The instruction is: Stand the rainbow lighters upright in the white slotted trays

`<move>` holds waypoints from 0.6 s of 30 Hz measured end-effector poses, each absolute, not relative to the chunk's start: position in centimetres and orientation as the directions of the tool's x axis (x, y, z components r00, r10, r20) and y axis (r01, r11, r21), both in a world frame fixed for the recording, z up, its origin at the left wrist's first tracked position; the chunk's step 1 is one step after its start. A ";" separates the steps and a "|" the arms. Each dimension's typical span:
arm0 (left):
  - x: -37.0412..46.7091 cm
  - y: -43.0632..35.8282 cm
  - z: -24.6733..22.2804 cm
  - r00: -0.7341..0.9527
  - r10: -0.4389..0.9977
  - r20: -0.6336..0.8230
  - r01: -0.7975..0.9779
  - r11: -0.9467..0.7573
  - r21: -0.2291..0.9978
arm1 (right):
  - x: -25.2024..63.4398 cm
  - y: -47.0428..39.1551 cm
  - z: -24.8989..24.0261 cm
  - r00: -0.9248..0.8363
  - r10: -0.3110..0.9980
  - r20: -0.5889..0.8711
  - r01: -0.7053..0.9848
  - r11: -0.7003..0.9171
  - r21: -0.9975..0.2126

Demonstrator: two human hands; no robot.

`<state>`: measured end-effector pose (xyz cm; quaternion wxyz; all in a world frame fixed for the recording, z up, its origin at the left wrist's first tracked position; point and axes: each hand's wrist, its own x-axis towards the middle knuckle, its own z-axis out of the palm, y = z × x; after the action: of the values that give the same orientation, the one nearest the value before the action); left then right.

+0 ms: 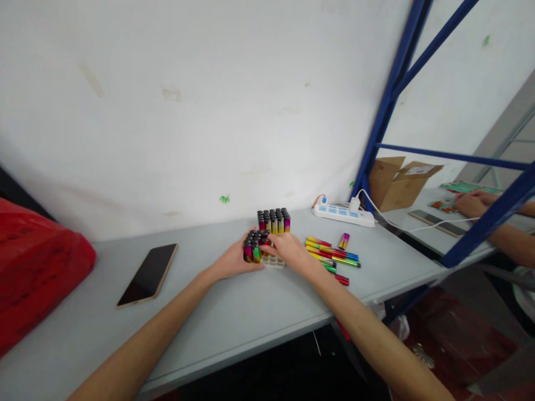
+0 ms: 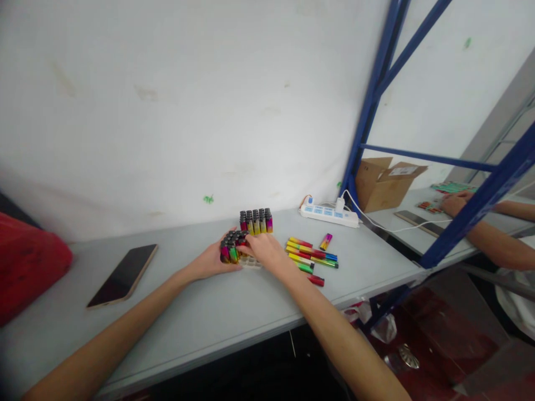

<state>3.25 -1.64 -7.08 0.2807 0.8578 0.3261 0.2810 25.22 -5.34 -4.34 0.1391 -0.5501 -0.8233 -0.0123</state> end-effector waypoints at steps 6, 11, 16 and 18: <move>3.2 -1.5 -7.1 0.631 0.717 0.297 0.410 -0.633 0.657 | 26.5 -5.9 -4.5 -0.427 0.871 0.243 0.871 0.469 -0.150; 3.3 -1.4 -7.3 0.636 0.705 0.313 0.386 -0.643 0.661 | 29.2 -6.6 -3.0 -0.308 0.881 0.360 0.896 0.395 -0.201; 3.3 -1.4 -7.2 0.644 0.699 0.310 0.376 -0.642 0.668 | 37.7 -7.3 -1.8 0.006 0.957 0.290 0.979 0.053 -0.196; 3.3 -1.4 -7.1 0.644 0.696 0.318 0.365 -0.645 0.672 | 41.6 -7.6 -2.2 0.204 0.956 0.210 0.973 -0.175 -0.149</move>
<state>3.29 -1.44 -7.13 0.2874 0.8599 0.3083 0.2880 41.64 -7.62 -2.16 0.1252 -0.7656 -0.6301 -0.0339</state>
